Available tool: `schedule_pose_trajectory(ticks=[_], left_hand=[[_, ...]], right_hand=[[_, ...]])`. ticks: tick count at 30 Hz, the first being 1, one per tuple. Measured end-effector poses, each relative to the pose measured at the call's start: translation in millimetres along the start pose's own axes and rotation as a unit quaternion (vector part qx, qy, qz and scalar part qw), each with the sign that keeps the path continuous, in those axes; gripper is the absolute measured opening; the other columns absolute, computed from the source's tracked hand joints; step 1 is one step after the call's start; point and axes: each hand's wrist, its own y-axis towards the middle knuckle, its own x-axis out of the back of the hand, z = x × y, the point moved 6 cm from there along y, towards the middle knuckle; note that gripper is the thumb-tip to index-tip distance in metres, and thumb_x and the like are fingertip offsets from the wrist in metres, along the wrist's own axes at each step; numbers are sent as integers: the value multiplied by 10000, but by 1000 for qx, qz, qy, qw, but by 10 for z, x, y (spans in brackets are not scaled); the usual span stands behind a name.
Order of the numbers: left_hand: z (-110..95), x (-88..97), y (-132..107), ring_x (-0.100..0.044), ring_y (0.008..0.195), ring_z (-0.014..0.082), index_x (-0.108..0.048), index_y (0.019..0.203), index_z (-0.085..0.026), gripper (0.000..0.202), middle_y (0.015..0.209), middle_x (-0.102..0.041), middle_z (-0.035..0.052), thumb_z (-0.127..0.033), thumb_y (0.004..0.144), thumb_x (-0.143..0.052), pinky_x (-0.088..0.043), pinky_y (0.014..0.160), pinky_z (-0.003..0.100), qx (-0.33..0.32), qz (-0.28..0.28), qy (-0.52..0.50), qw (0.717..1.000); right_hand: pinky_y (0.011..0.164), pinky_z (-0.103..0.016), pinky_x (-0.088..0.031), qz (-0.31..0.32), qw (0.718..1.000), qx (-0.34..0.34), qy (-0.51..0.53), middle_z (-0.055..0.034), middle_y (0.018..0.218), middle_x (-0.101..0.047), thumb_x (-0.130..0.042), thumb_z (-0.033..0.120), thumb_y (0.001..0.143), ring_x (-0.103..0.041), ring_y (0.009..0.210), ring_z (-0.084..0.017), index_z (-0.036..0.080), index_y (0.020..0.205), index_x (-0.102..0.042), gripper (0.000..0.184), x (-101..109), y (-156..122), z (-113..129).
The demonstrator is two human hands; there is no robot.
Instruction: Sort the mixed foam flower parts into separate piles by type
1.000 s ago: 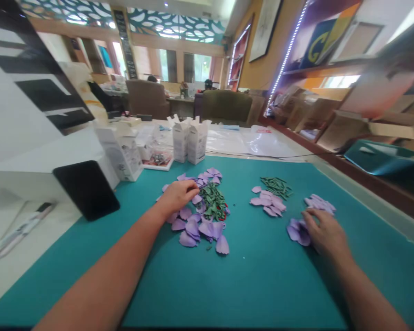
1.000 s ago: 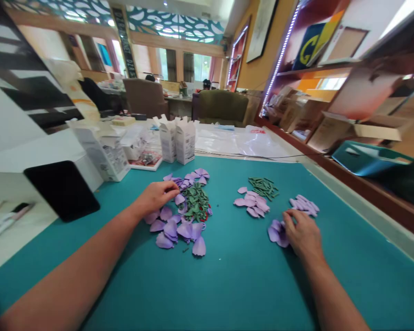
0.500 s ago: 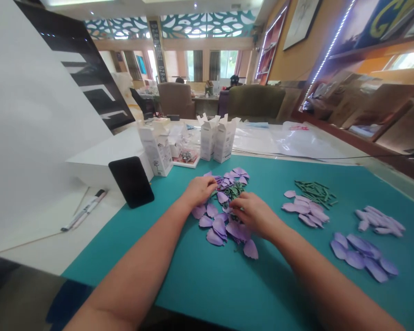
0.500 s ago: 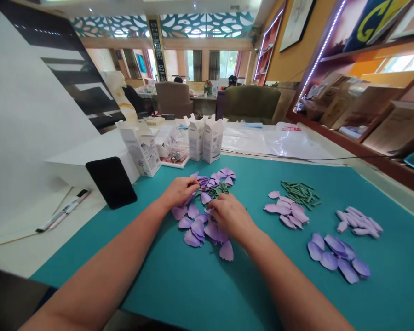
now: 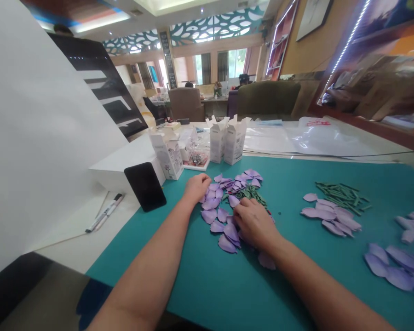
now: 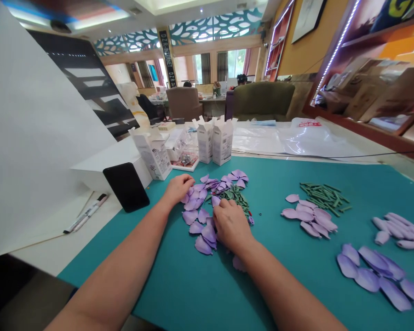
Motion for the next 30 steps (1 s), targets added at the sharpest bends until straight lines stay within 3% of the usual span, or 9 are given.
schedule_pose_trajectory(ticks=[3, 6, 9, 12, 15, 20, 25, 30], left_hand=[[-5, -47, -6, -624, 848, 182, -699, 917, -181, 246, 927, -716, 51, -273, 868, -476, -440, 732, 273, -5, 11, 23, 1000], [-70, -136, -29, -610, 903, 190, -711, 930, -203, 226, 978, -694, 51, -289, 853, -516, -436, 773, 278, -17, 21, 58, 998], [-143, -223, -57, -587, 940, 218, -713, 951, -230, 241, 997, -658, 65, -356, 854, -532, -429, 797, 309, -27, 22, 100, 994], [-189, -283, -83, -566, 971, 246, -701, 963, -238, 261, 1002, -632, 75, -408, 843, -544, -422, 814, 342, -33, 25, 135, 990], [-204, -314, -98, -554, 982, 264, -689, 943, -222, 260, 1003, -618, 86, -409, 831, -548, -417, 823, 368, -31, 31, 157, 987], [-212, -329, -88, -554, 969, 254, -684, 867, -211, 196, 980, -614, 80, -349, 820, -554, -416, 812, 354, -23, 36, 161, 986], [-198, -292, -56, -565, 926, 232, -689, 816, -204, 175, 942, -623, 70, -302, 819, -544, -417, 762, 320, -17, 19, 134, 991], [-238, -190, -50, -569, 876, 196, -680, 769, -189, 162, 891, -625, 54, -281, 813, -555, -415, 738, 291, -16, -16, 89, 996]], right_hand=[[723, -317, -340, -73, 995, -23, 67, -83, 862, -616, -470, 193, 865, -504, 817, -213, 192, 788, -610, 160, 110, -12, -108], [678, -300, -347, -130, 972, -89, 174, -40, 771, -620, -479, 230, 828, -520, 741, -193, 209, 776, -573, 110, 191, -39, -288], [629, -281, -364, -158, 925, -161, 306, -4, 718, -617, -491, 273, 790, -531, 665, -167, 220, 800, -564, 90, 187, -62, -467], [628, -276, -395, -181, 870, -171, 425, -8, 754, -626, -509, 320, 766, -540, 676, -161, 212, 886, -597, 184, 174, -47, -557], [576, -269, -398, -180, 816, -192, 514, 4, 713, -594, -528, 358, 729, -507, 618, -146, 198, 938, -621, 279, 157, -27, -602], [460, -233, -344, -150, 741, -254, 604, 55, 530, -503, -604, 380, 658, -458, 486, -113, 207, 761, -578, 203, 133, -29, -601], [451, -206, -411, -141, 663, -292, 675, 4, 688, -652, -653, 310, 608, -576, 538, -118, 197, 745, -534, 214, 82, -37, -580], [484, -208, -491, -124, 605, -305, 725, 9, 711, -661, -654, 198, 627, -612, 544, -113, 199, 901, -566, 288, -2, -39, -558]])
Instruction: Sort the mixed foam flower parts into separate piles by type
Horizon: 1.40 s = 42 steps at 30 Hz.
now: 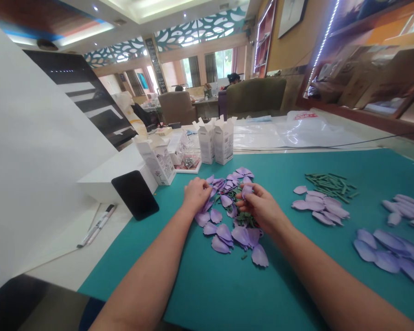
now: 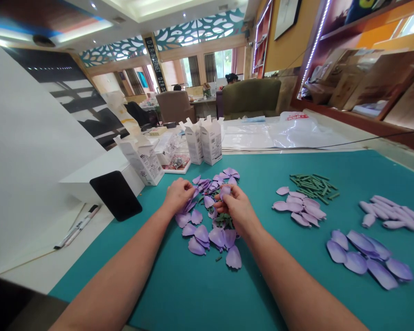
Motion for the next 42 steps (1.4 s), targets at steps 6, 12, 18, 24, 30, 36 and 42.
schedule_pose_trajectory(ticks=[6, 12, 18, 24, 30, 36, 42], left_hand=[[-322, 173, -132, -564, 769, 129, -641, 716, -177, 126, 795, -604, 5, -262, 797, -597, -435, 719, 240, -67, -49, -148, 985], [-659, 238, -322, -566, 759, 138, -647, 702, -183, 128, 737, -611, -1, -259, 796, -604, -435, 725, 252, -157, -6, -233, 960], [-129, 442, -95, -571, 721, 145, -669, 801, -170, 236, 742, -645, -1, -359, 827, -529, -437, 685, 252, -41, -51, -247, 967], [598, 349, 100, -611, 804, 179, -680, 884, -169, 273, 842, -693, 33, -324, 840, -460, -461, 738, 279, 92, -58, -159, 981], [682, 35, 125, -637, 956, 196, -700, 976, -158, 258, 1049, -714, 68, -227, 802, -522, -475, 870, 292, 78, 39, -124, 988], [612, -26, 109, -618, 1044, 210, -697, 1011, -148, 273, 1121, -693, 86, -235, 825, -518, -453, 951, 308, 67, 86, -98, 989], [500, -51, 27, -669, 769, 156, -661, 1074, -164, 298, 953, -721, 52, -259, 850, -488, -541, 651, 240, 72, 133, -118, 981]], right_hand=[[541, -241, -553, 38, 994, -78, 70, -36, 802, -663, -567, 274, 863, -651, 627, -131, 188, 934, -587, 113, -113, -59, -96], [479, -208, -521, 102, 972, -172, 122, -27, 714, -635, -385, 471, 962, -648, 611, -132, 184, 914, -597, 360, -264, -165, -189], [332, -132, -354, 58, 980, -149, 116, 4, 648, -609, -486, 299, 935, -513, 429, -67, 177, 879, -577, 162, -158, -99, -171], [316, -119, -300, 11, 989, -92, 118, 39, 574, -538, -610, 282, 835, -440, 397, -48, 183, 813, -562, 113, 47, 54, -89], [322, -139, -320, -60, 989, -66, 114, 45, 537, -511, -652, 282, 745, -445, 411, -64, 191, 780, -554, 138, 345, 245, -96], [325, -152, -322, -96, 991, -26, 92, 49, 526, -516, -659, 273, 709, -447, 404, -70, 196, 785, -541, 160, 548, 359, -74], [338, -158, -318, -99, 993, -12, 65, 53, 517, -520, -676, 304, 682, -444, 400, -73, 201, 774, -525, 204, 579, 387, -87]])
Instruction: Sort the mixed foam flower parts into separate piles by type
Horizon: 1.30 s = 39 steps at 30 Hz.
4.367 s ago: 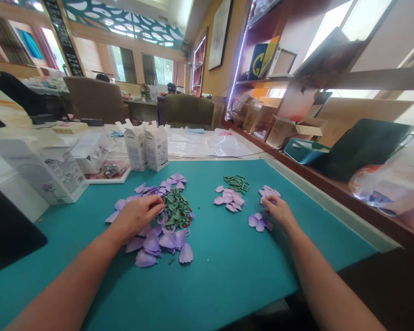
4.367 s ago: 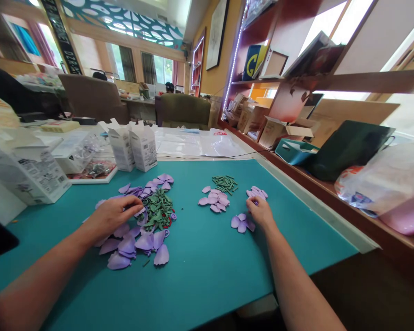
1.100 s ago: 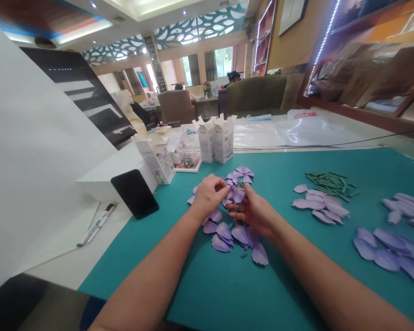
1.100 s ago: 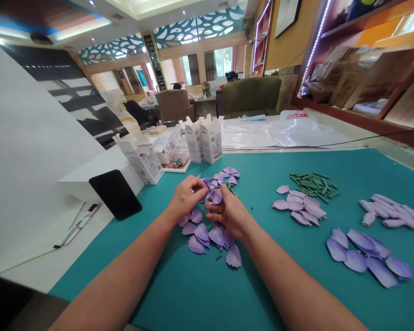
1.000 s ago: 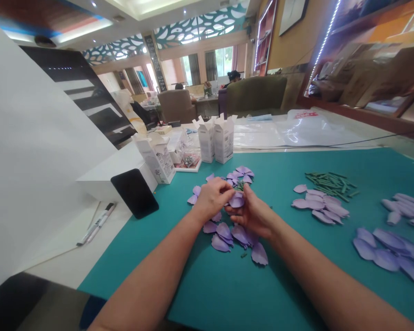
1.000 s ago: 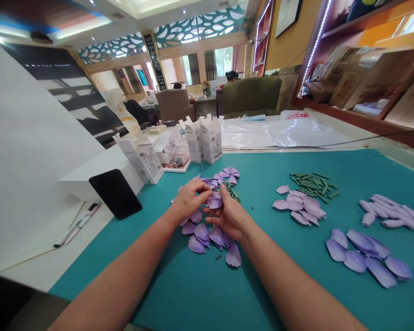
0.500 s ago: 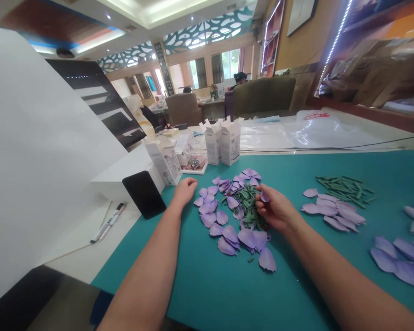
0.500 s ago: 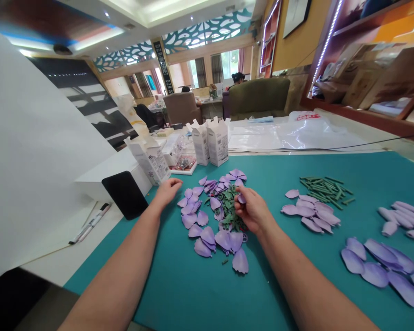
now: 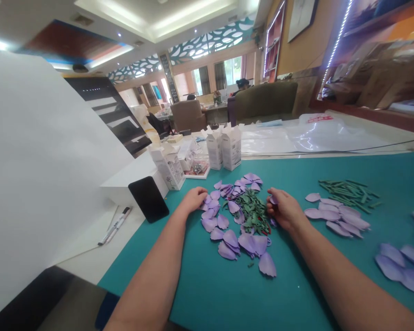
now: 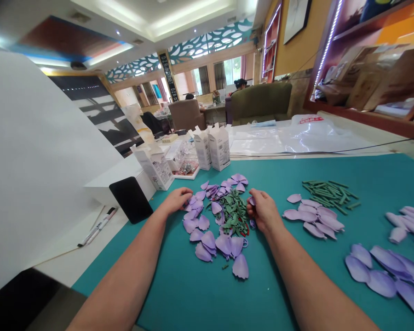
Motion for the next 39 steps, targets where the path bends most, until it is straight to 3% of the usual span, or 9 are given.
schedule_pose_trajectory(ticks=[3, 7, 10, 15, 20, 26, 33, 39], left_hand=[[-83, 7, 10, -659, 667, 140, -639, 1111, -162, 324, 938, -717, 49, -268, 859, -466, -525, 545, 225, -4, 12, -3, 1000], [-265, 94, 147, -661, 848, 174, -667, 1064, -165, 296, 1025, -710, 61, -247, 853, -477, -535, 754, 271, -36, -18, 24, 999], [-429, 75, 299, -627, 1004, 193, -694, 1021, -175, 269, 1090, -701, 58, -210, 833, -505, -477, 904, 281, -70, -25, 49, 996], [-641, -126, 504, -627, 1003, 188, -704, 1039, -190, 275, 1083, -707, 50, -219, 809, -556, -472, 886, 258, -110, 1, 83, 990], [-756, -287, 561, -632, 968, 201, -727, 985, -189, 256, 1059, -711, 71, -279, 780, -602, -471, 853, 262, -123, 20, 119, 985], [-824, -308, 581, -644, 914, 196, -741, 930, -201, 247, 1001, -729, 59, -243, 783, -546, -475, 799, 259, -111, 20, 145, 983], [-1091, -356, 681, -630, 979, 208, -739, 923, -250, 218, 1038, -722, 37, -282, 779, -577, -460, 825, 266, -120, 29, 166, 978], [-1238, -494, 722, -596, 1049, 306, -736, 842, -241, 262, 1037, -707, 99, -462, 732, -647, -446, 858, 373, -92, 32, 196, 976]], right_hand=[[342, -166, -312, 6, 1000, 9, -17, 57, 510, -519, -696, 341, 658, -439, 395, -78, 207, 775, -518, 251, -28, -10, -23], [345, -183, -306, 12, 999, 36, -39, 63, 512, -522, -689, 381, 657, -437, 392, -85, 215, 777, -522, 264, -43, -10, 7], [379, -206, -349, -23, 993, 89, -74, 61, 528, -536, -683, 414, 651, -467, 420, -100, 214, 788, -547, 278, 48, 35, 120], [498, -251, -439, -106, 970, 170, -136, 52, 549, -545, -675, 444, 633, -519, 501, -124, 203, 764, -586, 288, 256, 130, 273], [481, -249, -417, -64, 967, 173, -174, 49, 539, -555, -631, 461, 675, -516, 491, -129, 200, 771, -592, 281, 108, 100, 165], [421, -236, -395, 21, 979, 121, -164, 56, 529, -562, -648, 460, 678, -520, 460, -135, 209, 828, -592, 298, -104, 67, 0], [394, -212, -395, -30, 991, 112, -67, 68, 514, -532, -681, 460, 657, -501, 434, -109, 208, 789, -558, 310, 104, 226, 68], [390, -207, -407, -14, 991, 109, -76, 67, 510, -537, -692, 445, 666, -515, 434, -107, 204, 789, -562, 301, 70, 229, 67]])
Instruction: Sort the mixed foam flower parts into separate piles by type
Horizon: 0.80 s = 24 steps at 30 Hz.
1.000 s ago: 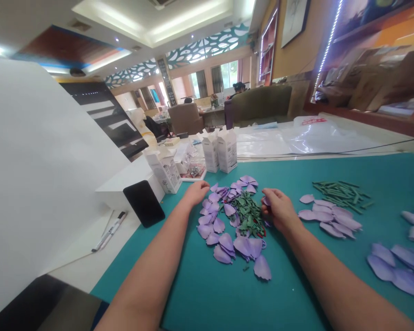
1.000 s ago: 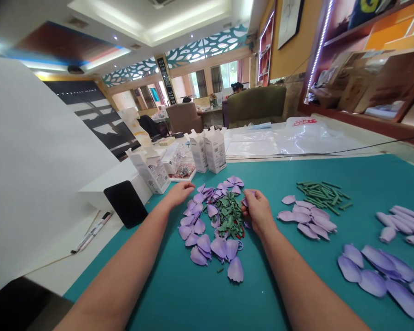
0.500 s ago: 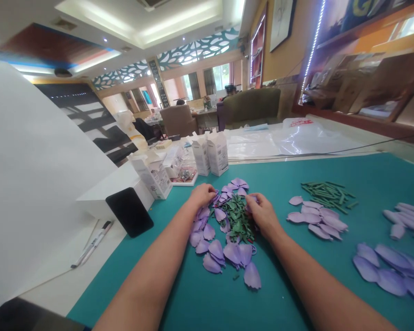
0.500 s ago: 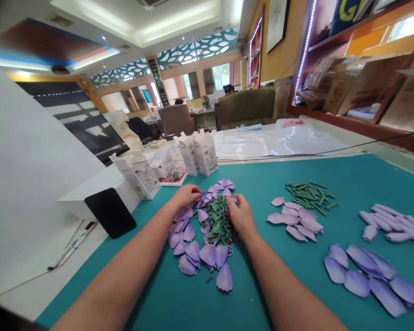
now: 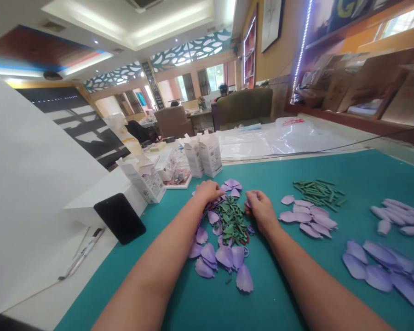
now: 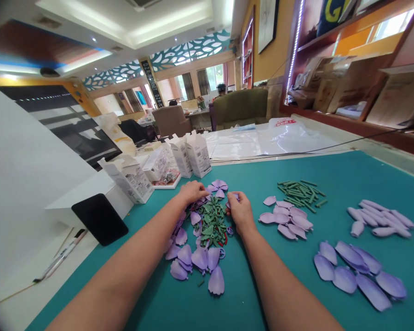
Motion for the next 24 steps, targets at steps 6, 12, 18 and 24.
schedule_pose_trajectory(ticks=[6, 12, 18, 24], left_hand=[[-65, -107, 82, -630, 921, 244, -724, 804, -239, 167, 918, -723, 49, -342, 680, -682, -459, 773, 305, 21, 12, -22, 999], [68, 57, 39, -581, 656, 150, -707, 731, -168, 137, 678, -665, 11, -268, 704, -617, -421, 603, 230, 11, 2, -77, 997], [-139, 298, -183, -528, 614, 132, -695, 736, -137, 212, 650, -621, 0, -323, 731, -595, -387, 570, 227, -44, -34, -141, 988], [-752, 174, -350, -524, 612, 124, -708, 734, -137, 265, 647, -634, -9, -353, 771, -559, -379, 569, 218, -134, -7, -153, 979]], right_hand=[[389, -194, -416, 7, 1000, -4, 9, 69, 515, -544, -688, 406, 689, -526, 438, -100, 197, 794, -568, 263, -4, 19, -7], [434, -188, -484, 16, 993, -72, 97, 40, 614, -622, -727, 220, 653, -593, 510, -103, 189, 799, -552, 229, 19, 69, -70], [442, -191, -507, 38, 984, -117, 128, 12, 613, -622, -609, 272, 842, -598, 502, -99, 177, 830, -570, 103, -14, 14, 24], [419, -190, -498, 147, 956, -175, 187, -21, 645, -651, -477, 367, 945, -623, 519, -117, 164, 856, -609, 259, -158, -71, 56]])
